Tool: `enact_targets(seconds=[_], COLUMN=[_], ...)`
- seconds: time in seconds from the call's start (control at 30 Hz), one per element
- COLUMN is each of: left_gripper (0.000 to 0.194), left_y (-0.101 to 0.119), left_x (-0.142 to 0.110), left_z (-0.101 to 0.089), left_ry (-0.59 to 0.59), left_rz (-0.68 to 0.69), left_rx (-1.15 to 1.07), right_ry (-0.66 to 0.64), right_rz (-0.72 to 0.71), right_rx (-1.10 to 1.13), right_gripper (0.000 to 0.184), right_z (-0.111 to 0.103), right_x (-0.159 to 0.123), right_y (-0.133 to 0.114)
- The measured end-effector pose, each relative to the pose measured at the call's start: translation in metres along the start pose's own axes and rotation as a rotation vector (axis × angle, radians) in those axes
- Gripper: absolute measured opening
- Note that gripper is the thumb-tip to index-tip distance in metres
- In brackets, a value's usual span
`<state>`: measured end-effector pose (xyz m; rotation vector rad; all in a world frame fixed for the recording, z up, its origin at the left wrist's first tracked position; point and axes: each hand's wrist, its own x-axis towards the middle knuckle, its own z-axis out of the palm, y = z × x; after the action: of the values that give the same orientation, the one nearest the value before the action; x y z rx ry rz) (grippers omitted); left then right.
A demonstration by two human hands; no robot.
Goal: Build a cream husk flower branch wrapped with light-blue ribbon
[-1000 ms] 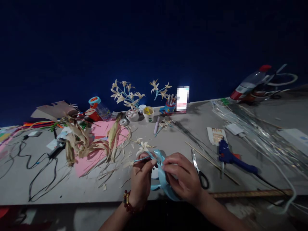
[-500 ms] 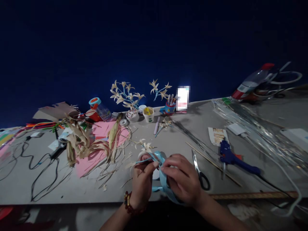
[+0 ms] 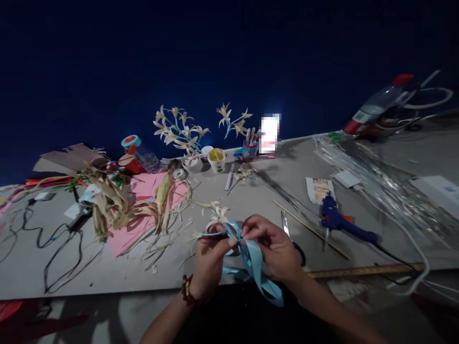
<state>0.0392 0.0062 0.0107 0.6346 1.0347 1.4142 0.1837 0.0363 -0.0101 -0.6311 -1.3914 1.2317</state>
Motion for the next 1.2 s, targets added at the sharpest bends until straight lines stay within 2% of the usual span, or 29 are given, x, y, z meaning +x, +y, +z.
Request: enact_targets(seconds=[0.2, 0.37, 0.6, 0.83, 0.93, 1.2], left_gripper=[0.015, 0.014, 0.010, 0.014, 0.015, 0.017], left_y=[-0.002, -0.002, -0.005, -0.008, -0.009, -0.009], left_x=[0.002, 0.003, 0.007, 0.009, 0.009, 0.012], left_z=[-0.003, -0.003, -0.005, -0.008, -0.009, -0.013], left_ry=[-0.091, -0.122, -0.200, -0.195, -0.234, -0.301], left_rz=[0.008, 0.008, 0.023, -0.034, -0.029, -0.041], left_rx=[0.012, -0.013, -0.036, -0.094, -0.119, -0.162], right_ry=[0.045, 0.051, 0.075, 0.104, 0.107, 0.099], right_rz=[0.262, 0.358, 0.377, 0.385, 0.403, 0.392], right_rx=[0.279, 0.390, 0.432, 0.359, 0.342, 0.388], right_gripper=[0.023, 0.023, 0.025, 0.024, 0.025, 0.025], right_z=[0.003, 0.006, 0.008, 0.009, 0.009, 0.009], right_x=[-0.002, -0.004, -0.002, -0.003, -0.003, -0.003], right_y=[0.006, 0.004, 0.003, -0.002, -0.004, 0.001])
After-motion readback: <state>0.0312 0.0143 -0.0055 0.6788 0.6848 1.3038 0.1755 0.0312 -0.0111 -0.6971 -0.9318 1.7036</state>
